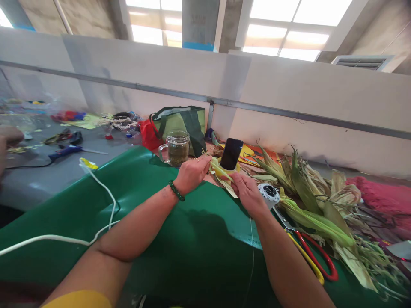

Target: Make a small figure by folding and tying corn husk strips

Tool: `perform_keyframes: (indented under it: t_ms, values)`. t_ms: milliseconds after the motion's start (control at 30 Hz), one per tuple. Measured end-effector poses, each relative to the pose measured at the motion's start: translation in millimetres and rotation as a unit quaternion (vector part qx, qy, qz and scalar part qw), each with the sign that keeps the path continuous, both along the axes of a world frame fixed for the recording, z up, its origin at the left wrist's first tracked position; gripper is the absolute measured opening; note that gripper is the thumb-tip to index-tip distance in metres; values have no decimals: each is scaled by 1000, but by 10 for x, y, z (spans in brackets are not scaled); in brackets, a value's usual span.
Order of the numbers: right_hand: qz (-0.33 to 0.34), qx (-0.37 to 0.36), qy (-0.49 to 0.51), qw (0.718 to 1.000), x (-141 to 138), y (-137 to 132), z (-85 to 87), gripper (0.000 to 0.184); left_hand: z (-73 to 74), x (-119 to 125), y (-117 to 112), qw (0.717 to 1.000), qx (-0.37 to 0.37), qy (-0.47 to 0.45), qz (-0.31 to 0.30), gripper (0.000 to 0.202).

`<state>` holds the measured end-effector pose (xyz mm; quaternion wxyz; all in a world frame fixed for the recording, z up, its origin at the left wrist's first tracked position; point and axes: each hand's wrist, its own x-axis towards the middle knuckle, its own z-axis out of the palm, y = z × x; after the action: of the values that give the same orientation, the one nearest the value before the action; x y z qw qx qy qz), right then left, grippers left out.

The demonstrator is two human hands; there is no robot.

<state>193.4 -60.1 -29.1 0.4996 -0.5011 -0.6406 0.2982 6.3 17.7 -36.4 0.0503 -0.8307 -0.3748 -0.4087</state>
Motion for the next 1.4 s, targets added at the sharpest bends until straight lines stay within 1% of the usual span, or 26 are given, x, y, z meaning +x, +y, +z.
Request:
perform_keyframes:
  t_ms: [67, 133, 200, 233, 267, 300, 367, 433, 500, 567, 700, 800, 867, 967, 1033, 1200, 1300, 1367, 1400]
  values:
    - [21, 1, -29, 999, 34, -9, 39, 55, 25, -9, 18, 999, -30, -41, -18, 34]
    - [31, -2, -29, 999, 31, -22, 67, 47, 45, 2, 21, 993, -76, -80, -49, 33]
    - [-2, 3, 8, 1000, -11, -39, 68, 38, 58, 36, 4, 977, -150, -111, -100, 38]
    - [-26, 8, 30, 999, -43, -47, 56, 35, 62, 61, -11, 963, -200, -124, -132, 42]
    - [-47, 15, 51, 997, -80, -55, 38, 32, 63, 88, -31, 943, -257, -134, -165, 45]
    - [-63, 22, 67, 995, -118, -62, 14, 30, 63, 115, -54, 918, -314, -144, -194, 46]
    - [-79, 37, 79, 993, -187, -72, -38, 27, 65, 160, -104, 867, -412, -157, -231, 41]
    - [-78, 57, 64, 993, -229, -79, -84, 23, 74, 184, -149, 825, -478, -167, -252, 34]
    - [-78, 87, 22, 993, -240, -83, -113, 17, 94, 188, -180, 794, -514, -182, -270, 27]
    - [-83, 122, -34, 988, -228, -85, -127, 13, 118, 182, -199, 778, -523, -210, -278, 21]
    - [-97, 178, -122, 972, -188, -65, -144, 16, 152, 170, -217, 762, -518, -265, -284, 20]
    - [-117, 233, -158, 953, -164, -31, -173, 19, 158, 165, -226, 739, -527, -277, -316, 25]
    - [-133, 267, -173, 939, -152, -11, -192, 19, 153, 164, -228, 735, -527, -273, -327, 31]
    - [-142, 283, -195, 928, -140, -3, -200, 19, 132, 172, -222, 745, -514, -283, -316, 32]
    - [-141, 284, -206, 926, -135, -7, -194, 18, 116, 185, -216, 745, -510, -305, -304, 32]
    - [-136, 308, -219, 916, -110, -3, -198, 15, 104, 208, -215, 723, -524, -362, -269, 30]
    - [-134, 321, -243, 905, -82, 9, -202, 13, 101, 207, -207, 703, -540, -380, -264, 27]
    - [-141, 333, -271, 892, -74, 1, -180, 13, 93, 203, -189, 690, -551, -384, -269, 26]
    - [-151, 345, -291, 880, -79, -12, -161, 13, 89, 199, -177, 687, -553, -386, -272, 26]
